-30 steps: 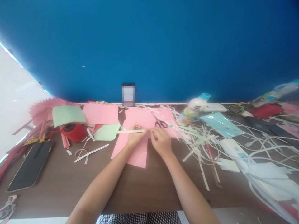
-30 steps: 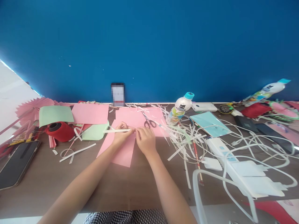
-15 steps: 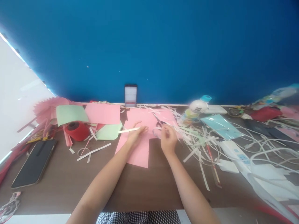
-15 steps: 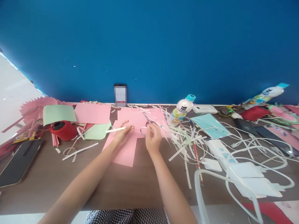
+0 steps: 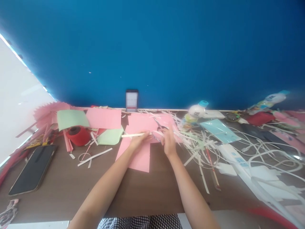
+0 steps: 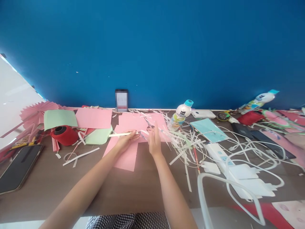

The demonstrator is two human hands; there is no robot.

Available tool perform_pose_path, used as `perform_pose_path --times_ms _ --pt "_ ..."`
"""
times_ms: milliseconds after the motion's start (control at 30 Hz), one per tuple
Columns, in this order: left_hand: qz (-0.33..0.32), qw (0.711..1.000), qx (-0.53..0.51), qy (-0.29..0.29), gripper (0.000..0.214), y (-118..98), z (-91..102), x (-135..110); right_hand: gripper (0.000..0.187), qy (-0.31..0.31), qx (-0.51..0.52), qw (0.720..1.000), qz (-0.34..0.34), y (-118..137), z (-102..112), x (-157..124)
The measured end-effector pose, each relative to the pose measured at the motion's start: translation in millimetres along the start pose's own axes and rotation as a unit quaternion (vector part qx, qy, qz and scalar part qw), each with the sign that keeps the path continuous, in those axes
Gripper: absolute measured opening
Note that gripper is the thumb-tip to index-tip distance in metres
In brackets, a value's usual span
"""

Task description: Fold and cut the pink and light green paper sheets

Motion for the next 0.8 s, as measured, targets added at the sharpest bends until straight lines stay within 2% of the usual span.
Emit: perform_pose_path --times_ms 133,233,400,567,633,733,800 --pt "-0.004 1.000 -0.005 -0.004 0.025 0 1.5 0 0.051 0.007 0.021 0.997 -0.070 -11 -1 -1" --pt "-0.005 1.000 -0.009 0.001 0.024 0 1.8 0 0.048 -0.001 0.022 0.996 -0.087 -9 -2 0" --pt "-0.002 1.000 -0.010 0.005 0.023 -1 1.4 -2 0.042 0.009 -0.026 0.999 -0.016 5 -4 1" --pt "-0.003 1.000 -0.012 -0.004 0.025 -3 0.0 -3 0.043 -0.021 -0.111 0.993 0.032 7 -4 -3" --pt "-0.001 1.000 -0.008 -0.011 0.025 -4 -0.9 -5 0.042 -0.053 -0.190 0.978 0.067 8 1 -3" --pt "-0.002 1.000 0.005 -0.025 0.026 -5 -1.3 -7 0.039 -0.110 -0.314 0.935 0.120 13 16 -1" --pt "-0.010 1.000 0.016 -0.025 0.026 -4 -1.3 -7 0.035 -0.131 -0.374 0.909 0.127 14 27 2"
Point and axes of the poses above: each hand's wrist, its own x-axis towards the middle knuckle, its own z-axis out of the back of the hand, y = z × x, the point moved 5 cm from there along x, towards the middle knuckle, and after that the axes turned 7 degrees about z, right-handed, at the moved point
